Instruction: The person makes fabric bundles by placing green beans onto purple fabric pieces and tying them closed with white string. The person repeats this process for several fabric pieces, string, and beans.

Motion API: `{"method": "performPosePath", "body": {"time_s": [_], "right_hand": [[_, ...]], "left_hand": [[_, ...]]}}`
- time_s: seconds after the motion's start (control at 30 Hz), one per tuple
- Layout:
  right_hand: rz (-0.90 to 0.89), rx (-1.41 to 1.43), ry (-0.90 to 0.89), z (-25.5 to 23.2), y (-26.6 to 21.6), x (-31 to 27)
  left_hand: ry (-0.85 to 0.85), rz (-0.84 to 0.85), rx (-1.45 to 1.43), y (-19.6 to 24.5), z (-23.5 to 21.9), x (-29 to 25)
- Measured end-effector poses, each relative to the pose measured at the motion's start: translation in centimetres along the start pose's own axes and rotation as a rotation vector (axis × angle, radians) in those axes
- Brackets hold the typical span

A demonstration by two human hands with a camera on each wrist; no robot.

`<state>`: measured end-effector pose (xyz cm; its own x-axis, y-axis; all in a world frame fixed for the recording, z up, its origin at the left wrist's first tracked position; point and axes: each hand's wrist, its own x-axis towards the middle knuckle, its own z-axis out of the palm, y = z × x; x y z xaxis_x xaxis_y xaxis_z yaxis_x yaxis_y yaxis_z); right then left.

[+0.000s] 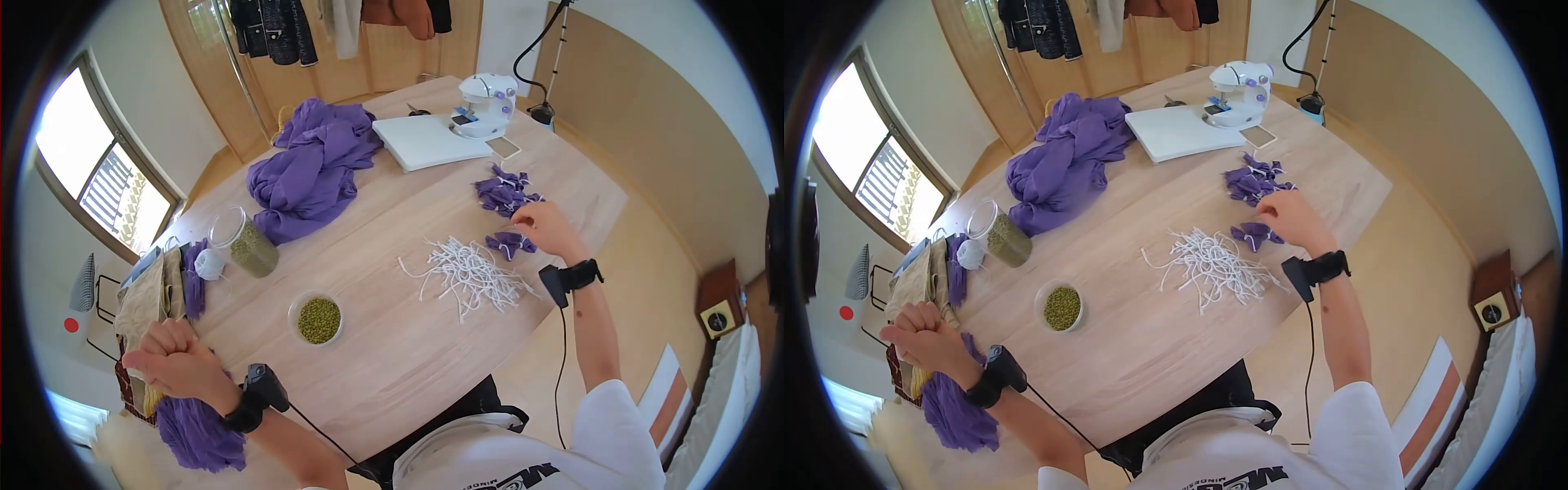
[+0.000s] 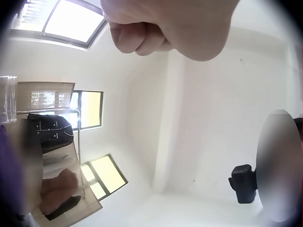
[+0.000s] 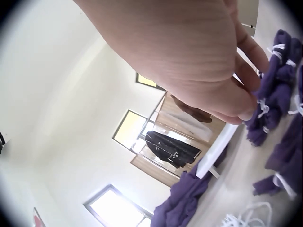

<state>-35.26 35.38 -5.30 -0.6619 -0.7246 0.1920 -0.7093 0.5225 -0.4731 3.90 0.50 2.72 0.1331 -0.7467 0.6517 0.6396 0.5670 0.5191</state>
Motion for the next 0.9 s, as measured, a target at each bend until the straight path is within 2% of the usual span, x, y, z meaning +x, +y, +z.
{"method": "performPosePath", "body": {"time_s": [0.13,0.23,0.33,0.53,0.73,0.8,0.9], "right_hand": [[-0.205,-0.189,0.021,1.8,0.7,-0.3],[-0.142,-0.245,-0.058,3.1,3.4,0.5],[-0.105,-0.237,0.001,2.9,4.0,0.8],[0.071,0.113,0.168,0.2,1.9,0.8],[0.067,0.150,0.216,0.3,2.2,1.6],[0.076,0.237,0.238,-0.2,0.1,1.7],[0.070,0.456,0.206,-0.8,-4.1,2.0]], "left_hand": [[-0.007,0.004,-0.030,0.3,0.6,-0.5],[-0.013,0.018,-0.035,0.3,1.0,-0.7],[-0.039,0.049,-0.015,0.1,1.1,-0.7],[-0.111,0.096,0.073,-0.4,1.5,-1.2],[-0.208,0.107,0.092,-0.8,1.8,-1.4],[-0.255,0.095,0.095,-0.9,1.8,-1.5],[-0.210,0.059,0.332,-1.4,2.3,-2.2]]}}
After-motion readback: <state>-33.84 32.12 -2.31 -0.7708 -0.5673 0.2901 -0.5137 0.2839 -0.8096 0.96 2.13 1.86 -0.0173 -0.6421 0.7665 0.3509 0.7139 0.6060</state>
